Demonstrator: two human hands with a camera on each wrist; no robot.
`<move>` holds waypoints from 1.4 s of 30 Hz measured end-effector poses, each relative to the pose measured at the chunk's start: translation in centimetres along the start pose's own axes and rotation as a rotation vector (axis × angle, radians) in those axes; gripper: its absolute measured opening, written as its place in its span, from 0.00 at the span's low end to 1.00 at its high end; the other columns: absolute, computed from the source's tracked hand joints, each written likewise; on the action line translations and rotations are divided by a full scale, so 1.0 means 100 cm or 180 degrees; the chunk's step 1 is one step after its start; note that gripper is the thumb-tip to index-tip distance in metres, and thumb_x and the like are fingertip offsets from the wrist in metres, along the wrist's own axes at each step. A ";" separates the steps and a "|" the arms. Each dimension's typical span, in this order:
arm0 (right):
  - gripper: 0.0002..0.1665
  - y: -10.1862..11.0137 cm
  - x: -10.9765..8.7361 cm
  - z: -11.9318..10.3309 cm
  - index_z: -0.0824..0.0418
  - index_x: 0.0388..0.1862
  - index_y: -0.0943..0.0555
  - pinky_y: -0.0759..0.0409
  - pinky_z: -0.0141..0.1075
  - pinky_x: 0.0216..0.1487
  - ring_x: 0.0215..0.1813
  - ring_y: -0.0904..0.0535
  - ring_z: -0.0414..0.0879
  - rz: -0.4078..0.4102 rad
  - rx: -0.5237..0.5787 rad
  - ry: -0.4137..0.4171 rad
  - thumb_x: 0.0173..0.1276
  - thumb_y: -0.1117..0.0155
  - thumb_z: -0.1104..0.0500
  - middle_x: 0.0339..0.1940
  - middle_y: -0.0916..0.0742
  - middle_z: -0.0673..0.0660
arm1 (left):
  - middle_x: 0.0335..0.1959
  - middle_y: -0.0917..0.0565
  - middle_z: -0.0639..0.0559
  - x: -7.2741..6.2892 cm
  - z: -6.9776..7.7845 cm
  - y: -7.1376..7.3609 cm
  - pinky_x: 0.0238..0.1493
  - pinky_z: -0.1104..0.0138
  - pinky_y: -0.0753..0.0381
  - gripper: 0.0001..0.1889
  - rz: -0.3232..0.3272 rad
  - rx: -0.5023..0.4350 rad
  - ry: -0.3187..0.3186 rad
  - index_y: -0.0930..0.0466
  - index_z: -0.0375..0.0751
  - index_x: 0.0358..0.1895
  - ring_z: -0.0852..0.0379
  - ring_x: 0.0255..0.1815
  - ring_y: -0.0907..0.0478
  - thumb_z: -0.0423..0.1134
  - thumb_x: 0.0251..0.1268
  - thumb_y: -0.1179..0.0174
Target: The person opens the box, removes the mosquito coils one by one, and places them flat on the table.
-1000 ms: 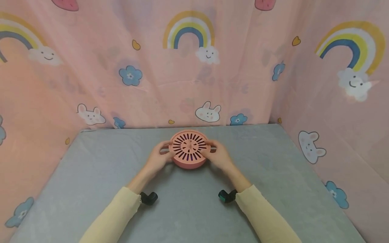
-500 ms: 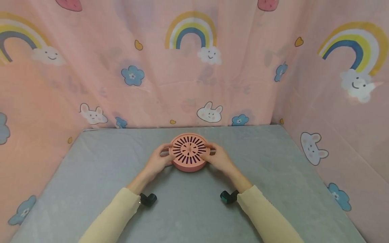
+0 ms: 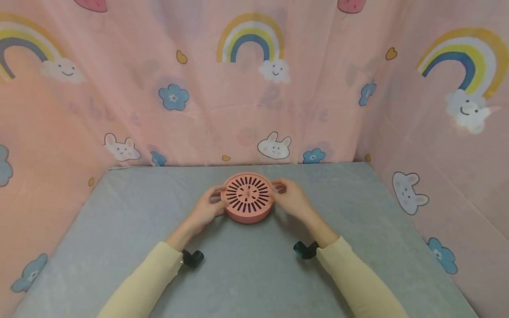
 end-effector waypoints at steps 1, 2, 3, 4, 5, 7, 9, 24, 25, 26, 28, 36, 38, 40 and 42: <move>0.28 0.001 0.001 -0.004 0.62 0.67 0.23 0.19 0.55 0.59 0.63 0.21 0.60 0.0002 0.0003 0.0016 0.73 0.35 0.51 0.61 0.17 0.65 | 0.71 0.35 0.36 0.000 0.000 0.000 0.57 0.56 0.16 0.27 -0.0006 0.0002 -0.0002 0.34 0.44 0.74 0.37 0.70 0.30 0.36 0.75 0.40; 0.28 0.001 0.001 -0.008 0.62 0.67 0.23 0.19 0.54 0.59 0.62 0.21 0.59 0.0002 0.0014 0.0042 0.73 0.34 0.51 0.61 0.17 0.64 | 0.71 0.35 0.37 0.000 0.000 0.001 0.57 0.56 0.16 0.27 -0.0003 0.0011 0.0006 0.34 0.44 0.74 0.37 0.70 0.30 0.36 0.75 0.41; 0.28 0.001 0.002 -0.011 0.61 0.67 0.22 0.19 0.54 0.59 0.62 0.20 0.59 -0.0002 0.0030 0.0065 0.73 0.34 0.51 0.60 0.17 0.63 | 0.71 0.35 0.36 0.000 0.000 0.002 0.57 0.56 0.16 0.27 -0.0007 0.0014 0.0008 0.34 0.44 0.74 0.37 0.70 0.30 0.36 0.75 0.41; 0.28 0.001 0.002 -0.014 0.60 0.67 0.22 0.19 0.53 0.58 0.62 0.20 0.58 -0.0005 0.0052 0.0085 0.73 0.34 0.51 0.60 0.16 0.62 | 0.71 0.35 0.37 0.000 0.000 0.002 0.57 0.56 0.16 0.27 -0.0003 0.0030 0.0024 0.34 0.45 0.74 0.37 0.70 0.30 0.37 0.75 0.41; 0.27 -0.001 0.003 -0.017 0.60 0.67 0.22 0.18 0.53 0.58 0.61 0.20 0.57 -0.0009 0.0086 0.0113 0.72 0.33 0.51 0.59 0.16 0.61 | 0.71 0.35 0.37 0.000 0.000 0.003 0.57 0.56 0.16 0.27 0.0001 0.0051 0.0033 0.34 0.45 0.74 0.37 0.70 0.31 0.37 0.76 0.41; 0.27 -0.004 0.005 -0.022 0.60 0.67 0.22 0.18 0.52 0.58 0.60 0.20 0.56 -0.0026 0.0176 0.0142 0.72 0.32 0.52 0.59 0.16 0.60 | 0.71 0.35 0.38 0.000 -0.001 0.003 0.56 0.57 0.16 0.27 0.0002 0.0088 0.0049 0.34 0.46 0.74 0.38 0.71 0.31 0.38 0.76 0.41; 0.27 -0.009 0.008 -0.025 0.60 0.67 0.22 0.17 0.51 0.57 0.59 0.19 0.56 -0.0056 0.0254 0.0183 0.72 0.32 0.52 0.58 0.15 0.60 | 0.72 0.35 0.37 0.001 0.000 0.003 0.56 0.57 0.15 0.27 -0.0017 0.0103 0.0037 0.34 0.45 0.74 0.37 0.71 0.31 0.38 0.75 0.41; 0.27 -0.052 0.028 -0.027 0.60 0.68 0.23 0.11 0.41 0.39 0.37 0.12 0.48 -0.0325 0.1068 -0.0011 0.73 0.32 0.56 0.49 0.16 0.61 | 0.72 0.35 0.35 0.003 0.000 0.002 0.56 0.56 0.16 0.27 -0.0105 0.0051 -0.0020 0.35 0.44 0.75 0.36 0.70 0.30 0.37 0.76 0.42; 0.26 -0.055 0.029 -0.027 0.61 0.68 0.23 0.11 0.40 0.39 0.37 0.12 0.48 -0.0358 0.1157 -0.0024 0.73 0.32 0.57 0.49 0.16 0.61 | 0.72 0.35 0.35 0.003 0.000 0.002 0.56 0.55 0.16 0.27 -0.0105 0.0047 -0.0029 0.35 0.44 0.75 0.36 0.70 0.30 0.37 0.77 0.42; 0.26 -0.057 0.031 -0.027 0.62 0.68 0.24 0.11 0.40 0.38 0.36 0.12 0.48 -0.0386 0.1237 -0.0036 0.73 0.32 0.58 0.48 0.16 0.62 | 0.72 0.35 0.35 0.003 0.000 0.001 0.56 0.55 0.16 0.27 -0.0108 0.0036 -0.0031 0.35 0.44 0.75 0.36 0.70 0.30 0.37 0.77 0.42; 0.26 -0.061 0.033 -0.027 0.63 0.68 0.24 0.11 0.39 0.37 0.36 0.12 0.49 -0.0437 0.1393 -0.0067 0.73 0.32 0.61 0.48 0.16 0.64 | 0.72 0.35 0.35 0.002 0.000 0.001 0.57 0.54 0.16 0.27 -0.0118 0.0012 -0.0034 0.35 0.44 0.75 0.36 0.70 0.31 0.37 0.77 0.42; 0.23 -0.064 0.037 -0.026 0.69 0.63 0.22 0.11 0.40 0.39 0.36 0.11 0.49 -0.0506 0.1712 -0.0264 0.72 0.33 0.64 0.43 0.12 0.63 | 0.73 0.37 0.34 0.001 0.001 0.000 0.58 0.53 0.17 0.28 -0.0117 -0.0058 -0.0043 0.36 0.43 0.76 0.36 0.70 0.31 0.37 0.77 0.42; 0.22 -0.064 0.037 -0.026 0.69 0.62 0.22 0.11 0.40 0.39 0.35 0.11 0.49 -0.0510 0.1671 -0.0271 0.72 0.33 0.64 0.41 0.11 0.63 | 0.73 0.37 0.34 0.002 0.000 0.000 0.58 0.53 0.17 0.29 -0.0118 -0.0076 -0.0044 0.37 0.43 0.77 0.35 0.70 0.31 0.37 0.77 0.42; 0.21 -0.065 0.038 -0.025 0.69 0.61 0.21 0.11 0.40 0.39 0.34 0.11 0.48 -0.0499 0.1617 -0.0299 0.72 0.32 0.63 0.39 0.11 0.62 | 0.73 0.36 0.34 0.001 0.000 0.000 0.59 0.52 0.18 0.29 -0.0114 -0.0098 -0.0052 0.38 0.43 0.77 0.35 0.71 0.31 0.37 0.77 0.42; 0.21 -0.065 0.038 -0.025 0.68 0.61 0.21 0.11 0.40 0.38 0.34 0.11 0.47 -0.0495 0.1541 -0.0307 0.72 0.32 0.63 0.38 0.11 0.61 | 0.72 0.36 0.34 0.001 -0.001 0.000 0.59 0.52 0.18 0.30 -0.0105 -0.0119 -0.0049 0.39 0.43 0.78 0.36 0.70 0.31 0.37 0.77 0.42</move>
Point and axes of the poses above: each hand's wrist, its own x-axis towards the middle knuckle, its own y-axis out of the back of the hand, z = x × y, the point moved 8 cm from there along x, towards the middle knuckle
